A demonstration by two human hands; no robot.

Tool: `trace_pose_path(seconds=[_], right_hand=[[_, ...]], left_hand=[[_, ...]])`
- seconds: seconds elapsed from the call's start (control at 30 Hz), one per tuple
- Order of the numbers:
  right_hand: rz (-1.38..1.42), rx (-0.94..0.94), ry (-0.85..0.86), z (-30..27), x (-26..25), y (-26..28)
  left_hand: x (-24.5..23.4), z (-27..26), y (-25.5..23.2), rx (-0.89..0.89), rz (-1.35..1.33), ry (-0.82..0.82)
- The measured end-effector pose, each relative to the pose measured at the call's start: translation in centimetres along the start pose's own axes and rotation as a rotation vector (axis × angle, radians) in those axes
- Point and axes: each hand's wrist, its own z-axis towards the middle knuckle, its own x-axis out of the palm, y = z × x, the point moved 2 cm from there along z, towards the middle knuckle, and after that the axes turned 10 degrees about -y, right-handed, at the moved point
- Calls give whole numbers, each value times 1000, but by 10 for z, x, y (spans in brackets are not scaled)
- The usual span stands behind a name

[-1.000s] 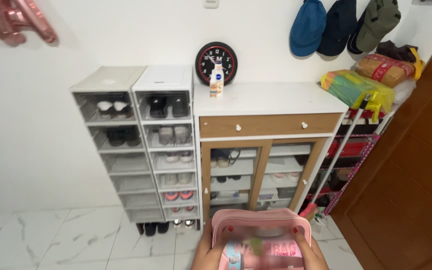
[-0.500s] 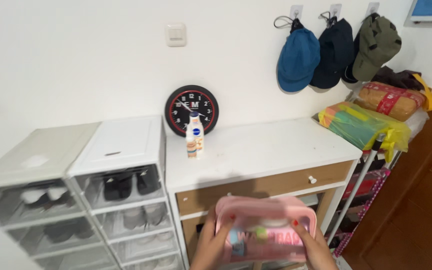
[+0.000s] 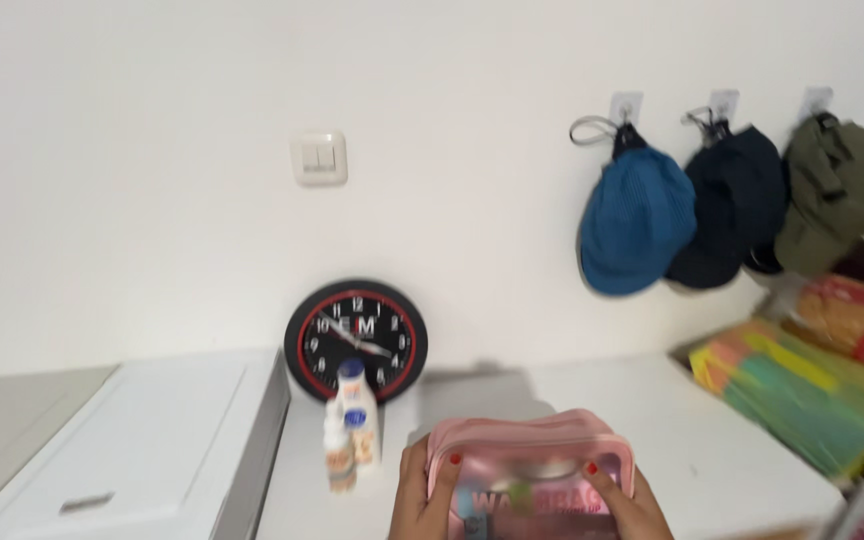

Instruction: The person picks up a small yellow card from a shoe rack and places it in a bin, then retrieves several cosmetic bottles, a wall clock, and a pink pouch one by one from the bin and arranges them on top of a white cabinet.

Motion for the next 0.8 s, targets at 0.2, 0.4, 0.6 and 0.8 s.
trace_pose_path(seconds=[0.2,0.4,0.6,0.8], right_hand=[[-36,-61,107,114,28,-32],[54,-173,271,136,60,-30],[-10,-27,326,118,97,22],[-78,49,347,106,117,33]], left_hand=[[27,69,50,2,150,-113],[28,91,44,-13,195,-141],[22,98,34,-36,234,-97],[19,99,48,-10,326,-107]])
